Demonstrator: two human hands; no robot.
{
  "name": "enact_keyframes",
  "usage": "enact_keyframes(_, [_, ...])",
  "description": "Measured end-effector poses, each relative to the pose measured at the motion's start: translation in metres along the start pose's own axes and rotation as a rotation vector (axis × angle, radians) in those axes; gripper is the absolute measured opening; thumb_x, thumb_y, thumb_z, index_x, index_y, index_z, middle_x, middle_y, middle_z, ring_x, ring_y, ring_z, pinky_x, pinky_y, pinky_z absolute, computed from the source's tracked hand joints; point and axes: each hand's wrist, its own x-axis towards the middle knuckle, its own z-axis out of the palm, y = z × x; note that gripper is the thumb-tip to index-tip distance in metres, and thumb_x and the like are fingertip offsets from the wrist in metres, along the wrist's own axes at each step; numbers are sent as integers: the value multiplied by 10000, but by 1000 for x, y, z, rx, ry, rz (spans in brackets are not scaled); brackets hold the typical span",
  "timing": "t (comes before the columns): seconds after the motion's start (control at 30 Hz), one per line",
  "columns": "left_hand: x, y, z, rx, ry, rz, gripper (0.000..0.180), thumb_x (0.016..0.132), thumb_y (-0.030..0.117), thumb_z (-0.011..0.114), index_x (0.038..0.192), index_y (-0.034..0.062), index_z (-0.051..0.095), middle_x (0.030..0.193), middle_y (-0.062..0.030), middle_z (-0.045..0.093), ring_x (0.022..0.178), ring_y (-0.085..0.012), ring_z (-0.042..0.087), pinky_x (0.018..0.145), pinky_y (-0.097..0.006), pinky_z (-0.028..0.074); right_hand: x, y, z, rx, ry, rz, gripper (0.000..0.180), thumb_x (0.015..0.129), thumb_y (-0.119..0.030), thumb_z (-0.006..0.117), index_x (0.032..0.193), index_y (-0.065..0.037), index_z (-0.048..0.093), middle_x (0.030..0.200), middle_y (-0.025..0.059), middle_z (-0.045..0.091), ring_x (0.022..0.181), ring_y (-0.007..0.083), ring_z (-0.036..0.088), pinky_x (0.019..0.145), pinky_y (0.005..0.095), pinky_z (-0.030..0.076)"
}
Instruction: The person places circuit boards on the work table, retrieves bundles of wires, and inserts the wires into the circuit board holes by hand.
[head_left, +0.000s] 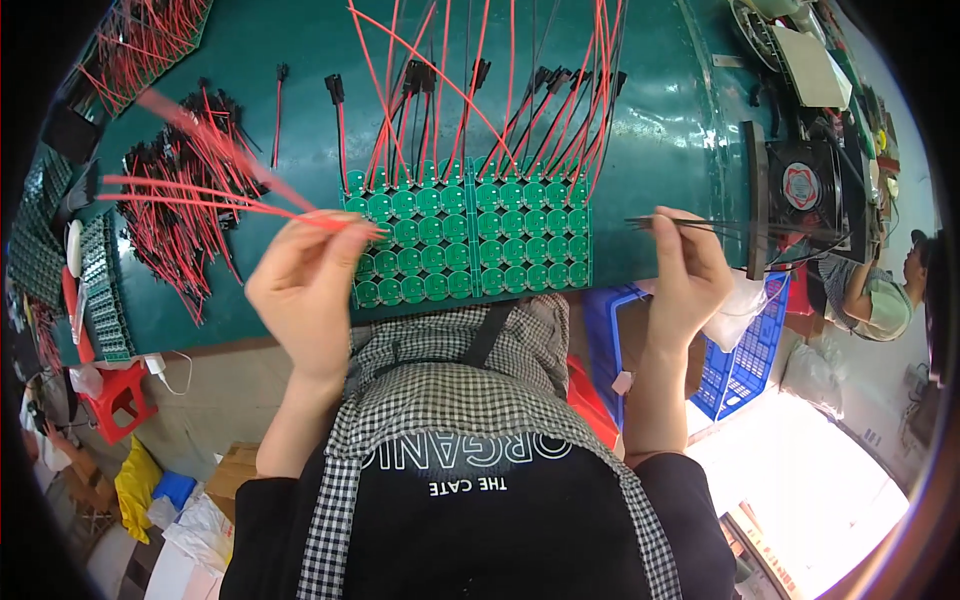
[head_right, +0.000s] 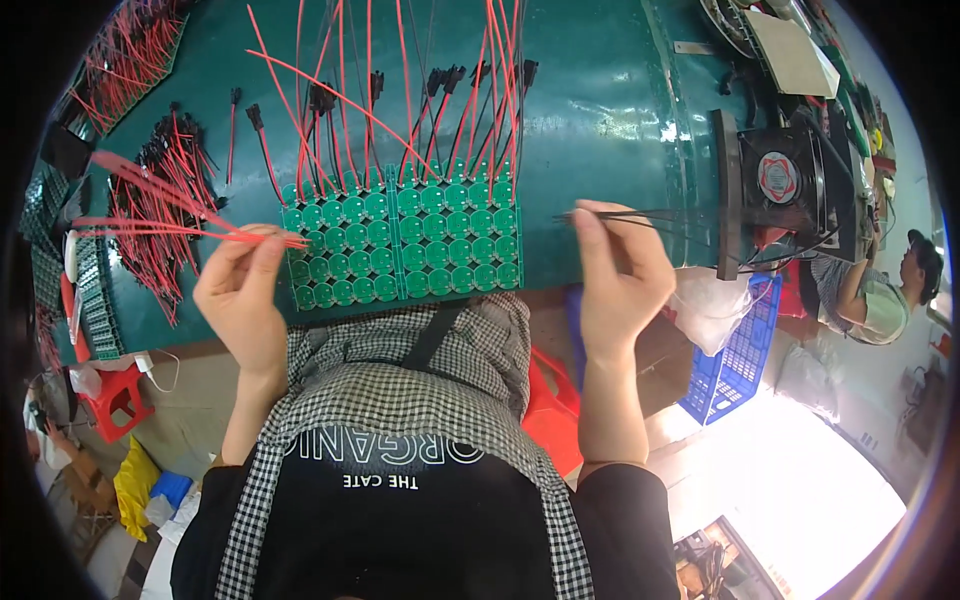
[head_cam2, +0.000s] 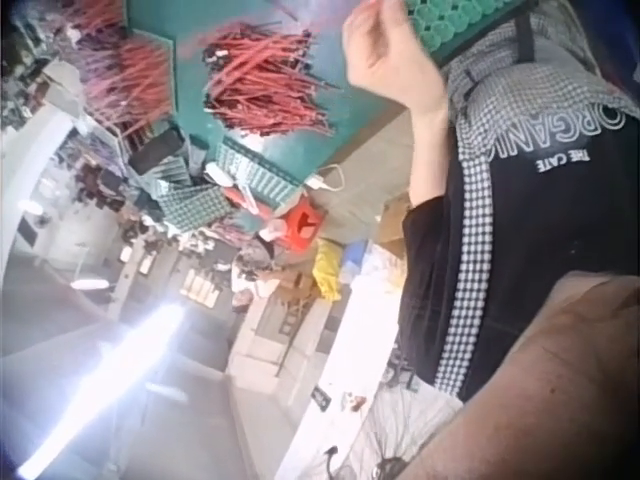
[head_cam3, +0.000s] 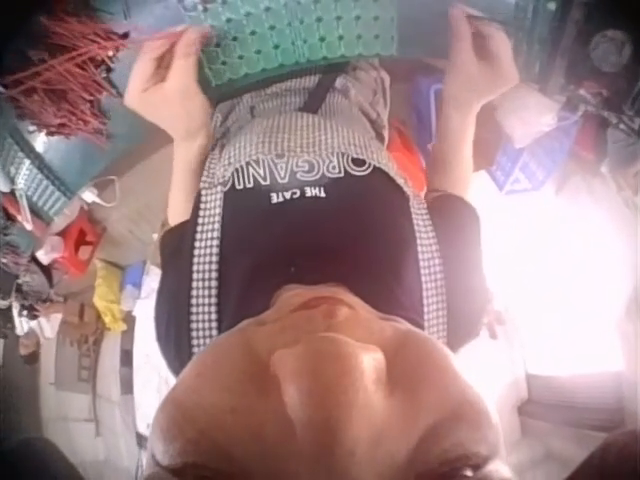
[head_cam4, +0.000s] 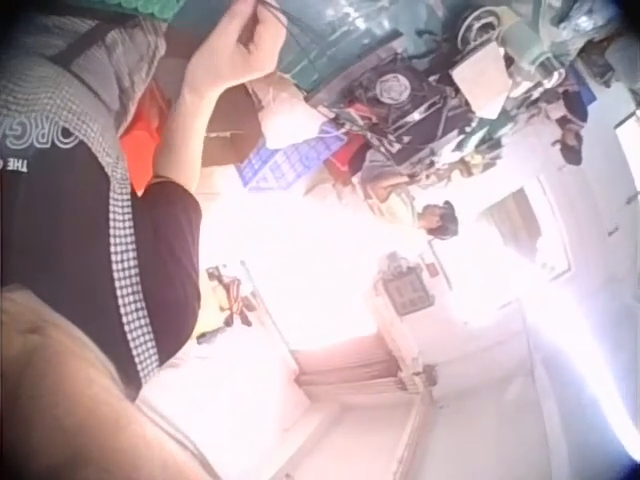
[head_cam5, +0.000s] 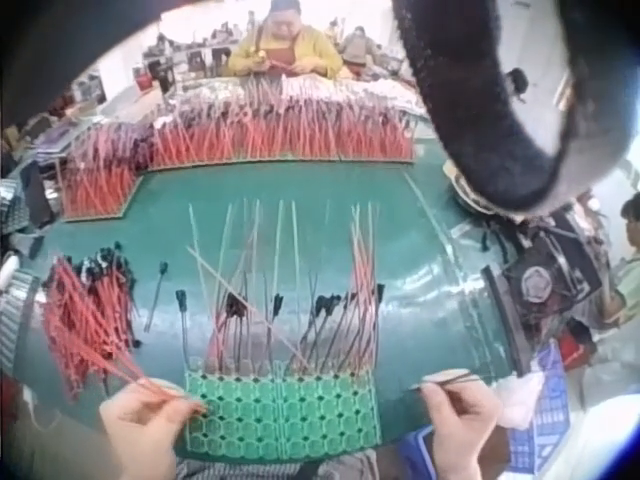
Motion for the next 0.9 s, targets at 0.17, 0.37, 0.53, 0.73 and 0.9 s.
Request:
enact_keyframes(0.17, [-3, 8, 56, -148, -229, -137, 113, 775, -56, 692, 883, -59, 657, 860, -99, 660, 764, -135, 652, 685, -233, 532, -8, -12, 33, 184, -171, 32, 71, 786, 78, 659, 852, 74, 633, 896, 120, 664, 805, 143, 627, 719, 239, 512])
enact_keyframes(0.37, [0, 1, 82, 51, -257, -98, 97, 771, -22, 703, 846, -58, 654, 788, -93, 674, 704, -121, 662, 642, -225, 536, -4, -2, 40, 60, -194, -33, 49, 786, 60, 664, 822, 80, 638, 847, 121, 674, 748, 137, 638, 661, 230, 523])
enact_keyframes(0.53, [1, -4, 89, 99, -274, -94, 86, 769, -20, 705, 814, -56, 642, 772, -80, 669, 692, -112, 658, 632, -225, 531, -3, 3, 41, 184, -202, 37, 57, 769, 69, 675, 814, 76, 641, 830, 119, 679, 737, 143, 647, 662, 227, 518])
enact_keyframes(0.73, [1, -5, 90, 77, -229, -78, 70, 773, -37, 694, 821, -57, 648, 768, -80, 662, 691, -114, 655, 641, -226, 531, -3, 4, 46, 113, -177, -49, 57, 763, 60, 688, 801, 64, 645, 831, 116, 687, 707, 140, 648, 645, 227, 506])
enact_keyframes(0.9, [0, -5, 89, 87, -258, -80, 67, 774, -43, 692, 828, -56, 653, 774, -83, 662, 697, -116, 657, 645, -229, 534, -4, 7, 46, 97, -171, -63, 61, 757, 52, 697, 796, 49, 649, 827, 106, 690, 686, 141, 644, 614, 229, 492])
